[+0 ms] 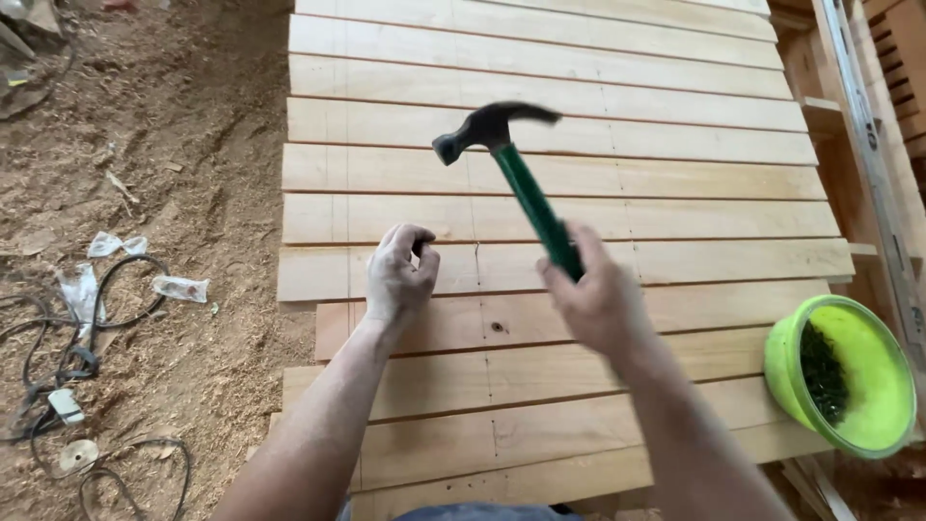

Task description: The person takes nails from a container by hand and hammers them into wooden planks using a hammer.

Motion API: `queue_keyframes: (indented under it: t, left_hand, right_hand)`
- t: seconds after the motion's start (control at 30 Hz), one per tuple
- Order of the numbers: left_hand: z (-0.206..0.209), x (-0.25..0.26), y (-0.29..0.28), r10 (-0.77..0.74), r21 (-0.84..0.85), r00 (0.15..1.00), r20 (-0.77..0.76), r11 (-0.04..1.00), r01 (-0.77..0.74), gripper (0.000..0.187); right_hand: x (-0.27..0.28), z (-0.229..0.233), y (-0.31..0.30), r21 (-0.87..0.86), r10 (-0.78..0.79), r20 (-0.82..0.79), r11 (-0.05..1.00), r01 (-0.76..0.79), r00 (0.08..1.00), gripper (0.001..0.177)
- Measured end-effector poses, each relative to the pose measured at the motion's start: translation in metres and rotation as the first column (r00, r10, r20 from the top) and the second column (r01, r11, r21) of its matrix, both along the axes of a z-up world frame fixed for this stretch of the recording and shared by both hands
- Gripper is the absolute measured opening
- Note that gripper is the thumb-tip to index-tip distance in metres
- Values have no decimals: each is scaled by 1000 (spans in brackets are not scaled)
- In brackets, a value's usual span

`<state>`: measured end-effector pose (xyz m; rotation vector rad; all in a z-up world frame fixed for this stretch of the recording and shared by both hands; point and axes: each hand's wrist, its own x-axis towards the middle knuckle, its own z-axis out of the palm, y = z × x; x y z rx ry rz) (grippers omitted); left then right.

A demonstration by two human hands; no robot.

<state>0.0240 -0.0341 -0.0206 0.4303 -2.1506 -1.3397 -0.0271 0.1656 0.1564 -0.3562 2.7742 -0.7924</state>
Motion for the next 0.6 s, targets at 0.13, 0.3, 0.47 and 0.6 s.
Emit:
queue_keyframes:
  t: [0.13, 0.3, 0.47, 0.6]
  left_hand:
    - [11, 2, 0, 4, 68, 998, 60, 998, -8, 15]
    - [-4, 1, -3, 37, 107, 998, -53, 994, -32, 13]
    - [-2, -1, -1, 6, 115, 1000, 13, 993, -7, 14]
    - [11, 3, -1, 2, 106, 999, 37, 994, -6, 14]
  right_hand:
    - [-32, 40, -6, 200, 115, -145, 976, -84, 983, 46]
    - [-45, 62, -18, 594, 359, -49, 761, -261, 932, 49]
    - [-41, 75, -14, 676, 338, 0, 694, -249, 941, 48]
    - [-30, 46, 9, 426, 306, -300, 891, -160, 904, 35]
